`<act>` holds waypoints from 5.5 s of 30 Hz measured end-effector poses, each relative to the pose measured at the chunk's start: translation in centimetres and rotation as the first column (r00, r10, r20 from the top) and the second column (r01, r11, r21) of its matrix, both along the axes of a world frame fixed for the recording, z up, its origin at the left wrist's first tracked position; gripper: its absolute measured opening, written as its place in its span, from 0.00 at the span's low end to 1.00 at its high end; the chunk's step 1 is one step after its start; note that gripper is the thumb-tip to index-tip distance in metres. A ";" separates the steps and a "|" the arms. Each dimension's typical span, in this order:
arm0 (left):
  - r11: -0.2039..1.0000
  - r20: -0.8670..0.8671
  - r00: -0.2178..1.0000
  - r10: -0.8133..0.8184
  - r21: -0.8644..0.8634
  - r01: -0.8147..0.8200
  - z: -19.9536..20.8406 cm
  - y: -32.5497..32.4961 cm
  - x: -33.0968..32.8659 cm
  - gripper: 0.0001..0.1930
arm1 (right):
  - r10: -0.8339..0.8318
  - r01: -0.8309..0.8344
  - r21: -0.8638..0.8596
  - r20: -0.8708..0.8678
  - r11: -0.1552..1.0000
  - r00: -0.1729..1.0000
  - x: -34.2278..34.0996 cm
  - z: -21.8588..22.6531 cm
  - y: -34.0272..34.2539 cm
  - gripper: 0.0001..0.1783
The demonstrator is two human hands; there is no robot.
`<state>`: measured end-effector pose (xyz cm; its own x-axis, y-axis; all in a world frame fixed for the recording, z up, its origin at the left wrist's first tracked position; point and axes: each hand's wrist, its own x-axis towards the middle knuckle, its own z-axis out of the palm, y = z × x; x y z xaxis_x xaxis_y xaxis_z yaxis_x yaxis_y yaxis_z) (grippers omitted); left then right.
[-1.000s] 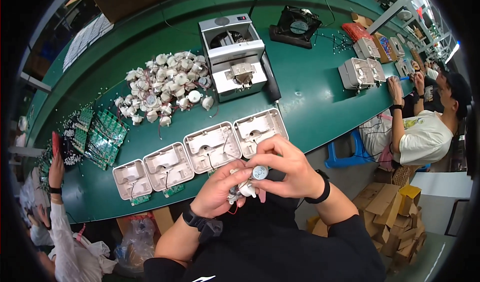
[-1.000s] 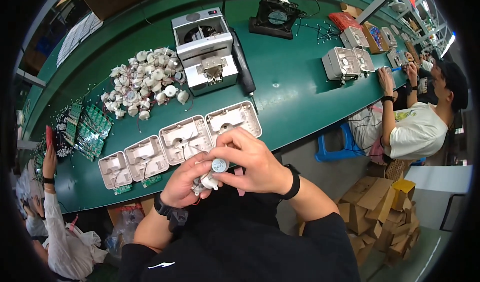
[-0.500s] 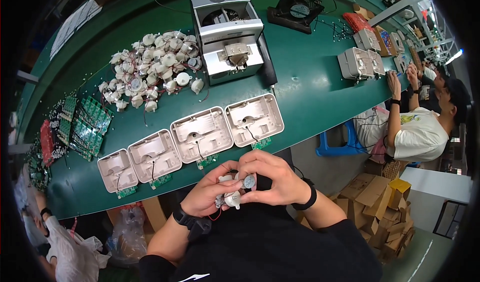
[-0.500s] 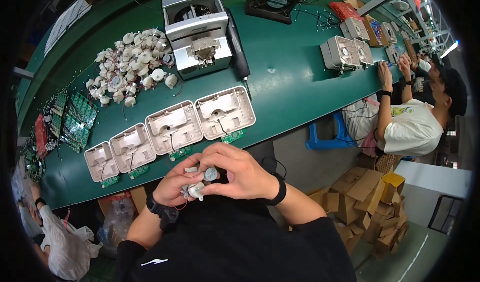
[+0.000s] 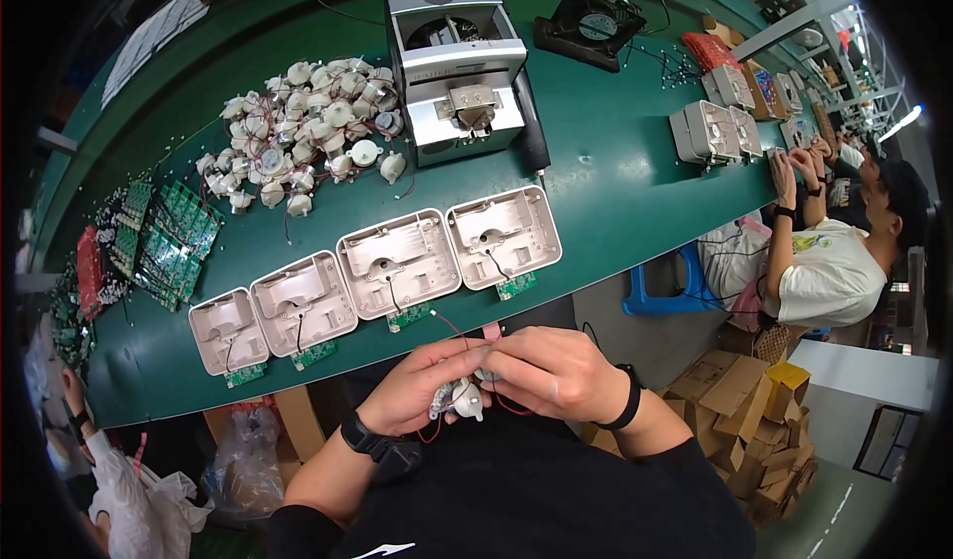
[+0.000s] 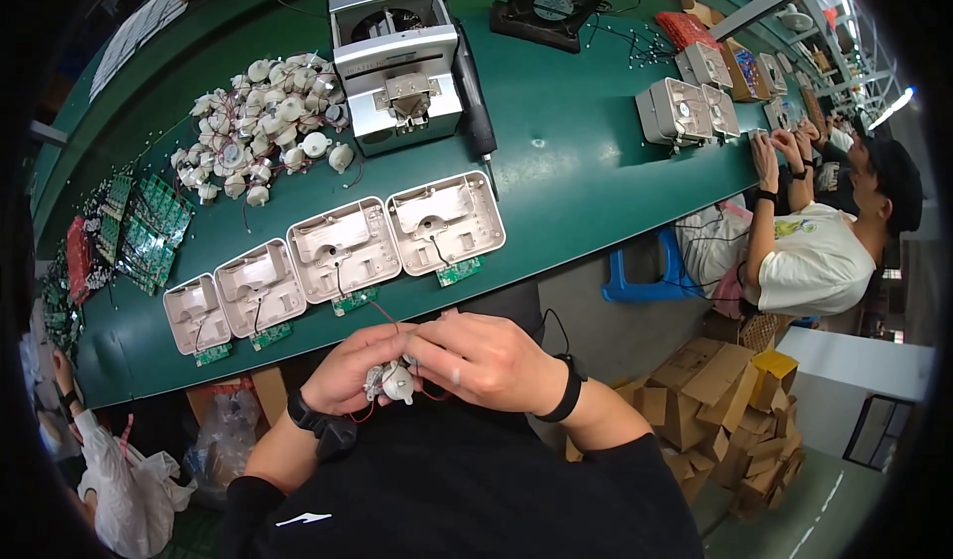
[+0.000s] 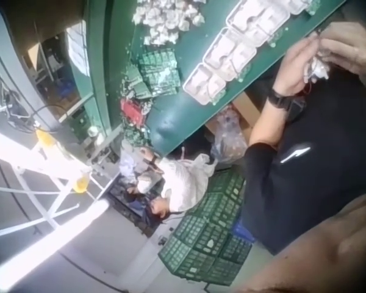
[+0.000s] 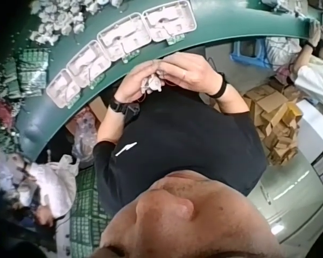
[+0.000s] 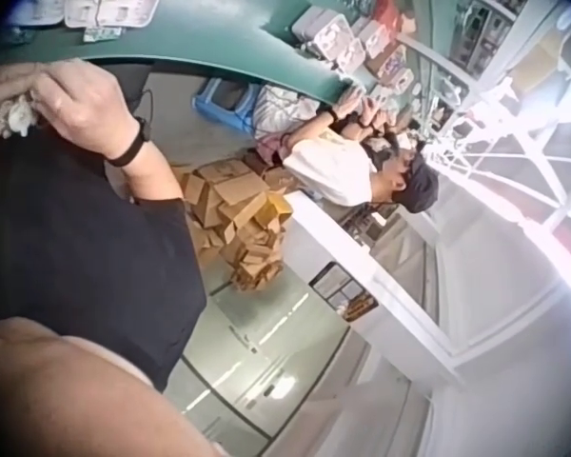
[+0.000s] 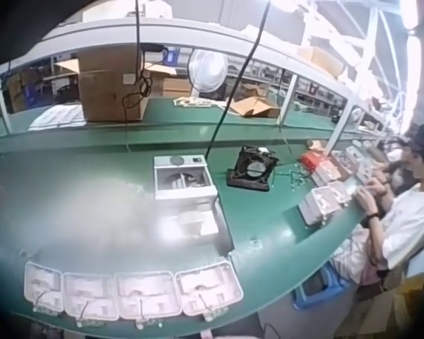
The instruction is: The person picks up a motor and places it into a plastic housing, repeating this for a second motor and housing. Then, they use a power screwdriver to fasten the motors into the housings.
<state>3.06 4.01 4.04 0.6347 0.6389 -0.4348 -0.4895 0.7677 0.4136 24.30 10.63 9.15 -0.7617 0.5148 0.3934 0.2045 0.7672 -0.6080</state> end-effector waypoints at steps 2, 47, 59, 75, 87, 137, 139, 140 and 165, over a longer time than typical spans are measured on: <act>0.998 0.071 0.996 0.059 -0.023 -0.058 -0.3 -0.4 0.0 0.22 | -0.009 0.009 0.013 0.000 1.000 1.000 0.1 0.0 0.2 0.18; 0.923 -0.159 0.915 0.370 0.178 -0.342 0.6 -2.4 -1.6 0.20 | 0.027 -0.015 -0.122 0.095 0.992 0.995 -2.8 0.8 1.1 0.23; 0.908 -0.177 0.908 0.381 0.258 -0.330 0.9 -2.9 -2.3 0.19 | 0.030 -0.050 -0.181 -0.109 0.982 0.994 -4.0 -0.5 0.3 0.23; 0.896 -0.200 0.873 0.444 0.100 -0.432 1.3 -4.4 -4.6 0.18 | 0.091 -0.108 0.164 0.103 0.981 0.990 -8.4 -0.5 5.1 0.20; 0.868 -0.145 0.864 0.481 0.214 -0.448 0.3 -7.5 -7.7 0.20 | 0.191 -0.328 0.255 0.444 0.910 0.875 -11.7 -2.9 6.7 0.16; 0.172 -0.086 -0.225 0.971 0.900 0.401 1.2 -9.6 -10.3 0.25 | 0.506 0.063 -0.904 0.293 0.423 0.811 -17.5 4.7 1.2 0.17; 0.174 -0.065 -0.290 0.955 0.914 0.367 1.0 -9.9 -10.4 0.26 | 0.358 -0.113 -0.590 0.316 0.799 0.879 -18.3 4.8 1.6 0.17; 0.218 -0.157 -0.385 0.910 0.969 0.119 0.7 -10.3 -10.7 0.25 | 0.287 -0.172 -0.363 0.291 0.916 0.913 -18.8 4.8 1.9 0.18; 0.407 -0.199 0.356 0.913 0.494 -0.768 2.1 -12.5 -14.1 0.20 | 0.267 -0.300 0.282 0.149 0.911 0.952 -23.2 1.1 1.2 0.15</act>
<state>-11.08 -8.53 6.12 -0.4960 0.8497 -0.1788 -0.5444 -0.1439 0.8264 1.06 11.87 10.27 -0.9032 0.1424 0.4049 0.0012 0.9442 -0.3295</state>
